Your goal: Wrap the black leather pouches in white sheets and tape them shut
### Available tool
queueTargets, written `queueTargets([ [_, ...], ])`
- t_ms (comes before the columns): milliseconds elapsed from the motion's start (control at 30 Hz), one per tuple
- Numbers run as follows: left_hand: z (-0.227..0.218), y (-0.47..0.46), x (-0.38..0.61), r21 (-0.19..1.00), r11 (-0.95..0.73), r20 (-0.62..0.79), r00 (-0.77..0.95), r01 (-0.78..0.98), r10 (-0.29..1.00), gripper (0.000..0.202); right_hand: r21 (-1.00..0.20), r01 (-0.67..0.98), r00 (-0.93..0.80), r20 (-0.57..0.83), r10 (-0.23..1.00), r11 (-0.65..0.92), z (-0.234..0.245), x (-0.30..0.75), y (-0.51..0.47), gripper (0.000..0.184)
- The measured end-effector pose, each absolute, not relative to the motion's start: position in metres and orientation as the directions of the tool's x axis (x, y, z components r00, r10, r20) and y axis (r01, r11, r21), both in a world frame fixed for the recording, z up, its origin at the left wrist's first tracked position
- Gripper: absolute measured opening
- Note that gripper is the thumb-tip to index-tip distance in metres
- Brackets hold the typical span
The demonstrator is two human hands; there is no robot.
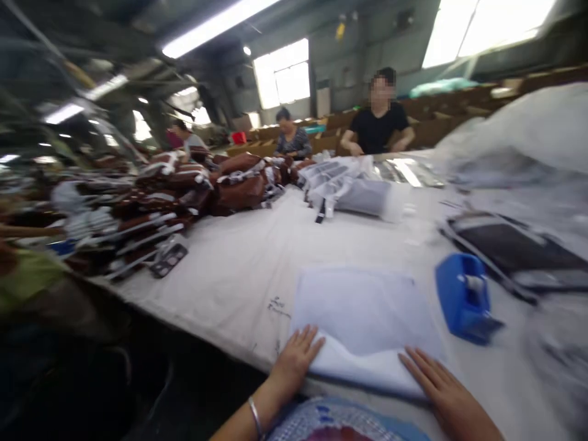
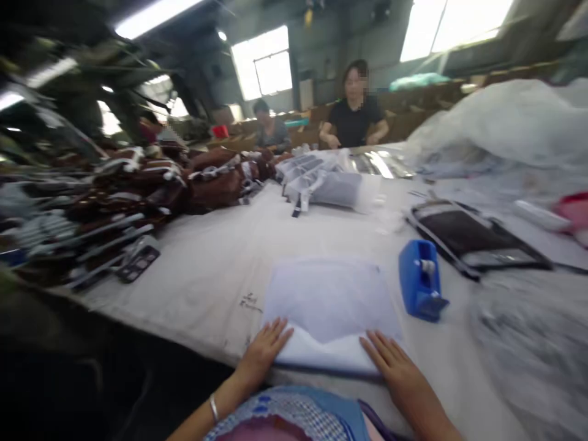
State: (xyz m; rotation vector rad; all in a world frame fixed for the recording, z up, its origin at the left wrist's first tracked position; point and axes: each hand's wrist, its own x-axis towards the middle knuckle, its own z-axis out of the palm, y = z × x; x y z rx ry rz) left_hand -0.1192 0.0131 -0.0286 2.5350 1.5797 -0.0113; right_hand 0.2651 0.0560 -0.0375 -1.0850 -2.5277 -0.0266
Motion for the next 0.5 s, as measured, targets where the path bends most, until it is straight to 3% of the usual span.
queueTargets([
  [67, -0.022, 0.018, -0.121, 0.122, -0.438, -0.114, 0.451, 0.89, 0.885, 0.075, -0.124, 0.739, -0.621, 0.254, 0.741, 0.662, -0.04, 0.269, 0.05, 0.084],
  [167, -0.013, 0.022, -0.127, 0.153, -0.477, -0.14, 0.496, 0.866, 0.857, 0.082, -0.209, 0.77, -0.605, 0.058, 0.794, 0.603, -0.028, 0.268, 0.045, 0.078],
  [333, 0.001, 0.022, -0.134, 0.178, -0.507, -0.205, 0.536, 0.843, 0.819, 0.084, -0.389, 0.766, -0.615, -0.211, 0.76, 0.512, 0.022, 0.263, 0.045, 0.071],
  [400, 0.001, 0.023, -0.135, 0.157, -0.514, -0.205, 0.537, 0.843, 0.818, 0.084, -0.479, 0.733, -0.631, -0.216, 0.745, 0.482, 0.044, 0.253, 0.052, 0.067],
  [500, -0.005, 0.022, -0.134, 0.13, -0.525, -0.175, 0.541, 0.841, 0.823, 0.08, -0.692, 0.579, -0.663, -0.09, 0.744, 0.432, 0.066, 0.221, 0.075, 0.043],
])
